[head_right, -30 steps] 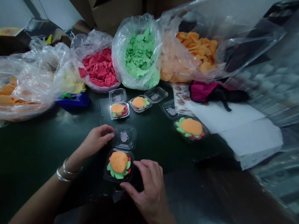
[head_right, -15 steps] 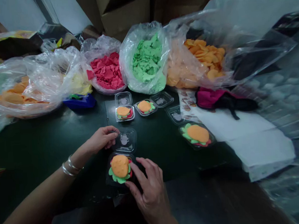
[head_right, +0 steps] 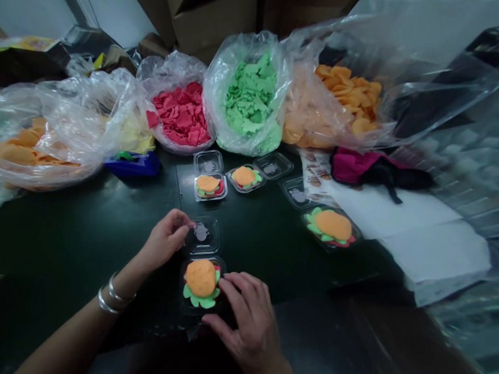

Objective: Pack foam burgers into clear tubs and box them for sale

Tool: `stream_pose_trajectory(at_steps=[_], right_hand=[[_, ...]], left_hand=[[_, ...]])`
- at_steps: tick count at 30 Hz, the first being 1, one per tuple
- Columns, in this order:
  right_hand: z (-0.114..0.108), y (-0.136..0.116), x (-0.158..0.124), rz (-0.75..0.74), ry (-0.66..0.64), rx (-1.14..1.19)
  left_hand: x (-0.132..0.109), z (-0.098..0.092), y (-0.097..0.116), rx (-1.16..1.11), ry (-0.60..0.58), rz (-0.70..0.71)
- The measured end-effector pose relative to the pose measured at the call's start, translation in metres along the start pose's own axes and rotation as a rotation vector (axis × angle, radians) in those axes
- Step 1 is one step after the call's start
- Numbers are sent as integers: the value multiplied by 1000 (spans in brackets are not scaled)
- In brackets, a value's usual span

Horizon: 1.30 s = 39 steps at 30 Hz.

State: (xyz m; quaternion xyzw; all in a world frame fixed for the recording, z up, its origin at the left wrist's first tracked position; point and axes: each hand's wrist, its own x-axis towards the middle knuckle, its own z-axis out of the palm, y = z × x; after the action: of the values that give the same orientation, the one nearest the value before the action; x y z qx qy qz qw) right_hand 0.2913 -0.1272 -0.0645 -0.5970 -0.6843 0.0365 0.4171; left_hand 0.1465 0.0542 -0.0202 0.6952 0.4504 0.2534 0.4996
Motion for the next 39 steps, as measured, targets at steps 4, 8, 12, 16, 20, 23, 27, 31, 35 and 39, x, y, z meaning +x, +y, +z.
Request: stream_pose_trajectory(at_steps=[4, 8, 12, 16, 20, 23, 27, 31, 35, 39], right_hand=[[8, 0, 2, 58, 38, -106], [9, -4, 5, 53, -18, -191], [9, -9, 9, 93, -55, -224], [8, -12, 11, 98, -79, -230], [0, -10, 14, 83, -176, -228], [-10, -8, 20, 80, -299, -154], [-10, -8, 31, 37, -356, -19], [5, -7, 32, -13, -324, 23], [10, -4, 26, -12, -270, 23], [10, -3, 24, -42, -229, 22]], left_hand=[[-14, -3, -2, 53, 57, 108], [-29, -6, 4, 63, 27, 240], [-54, -13, 15, 237, -131, 422], [-84, -20, 13, 363, -337, 567], [-96, -21, -4, 506, -405, 679], [-94, -21, -15, 595, -393, 757], [-92, -21, -21, 619, -373, 795], [-97, -23, -19, 407, -338, 647], [-83, -21, -7, -31, 42, -8], [-56, -15, 8, -321, -162, -375]])
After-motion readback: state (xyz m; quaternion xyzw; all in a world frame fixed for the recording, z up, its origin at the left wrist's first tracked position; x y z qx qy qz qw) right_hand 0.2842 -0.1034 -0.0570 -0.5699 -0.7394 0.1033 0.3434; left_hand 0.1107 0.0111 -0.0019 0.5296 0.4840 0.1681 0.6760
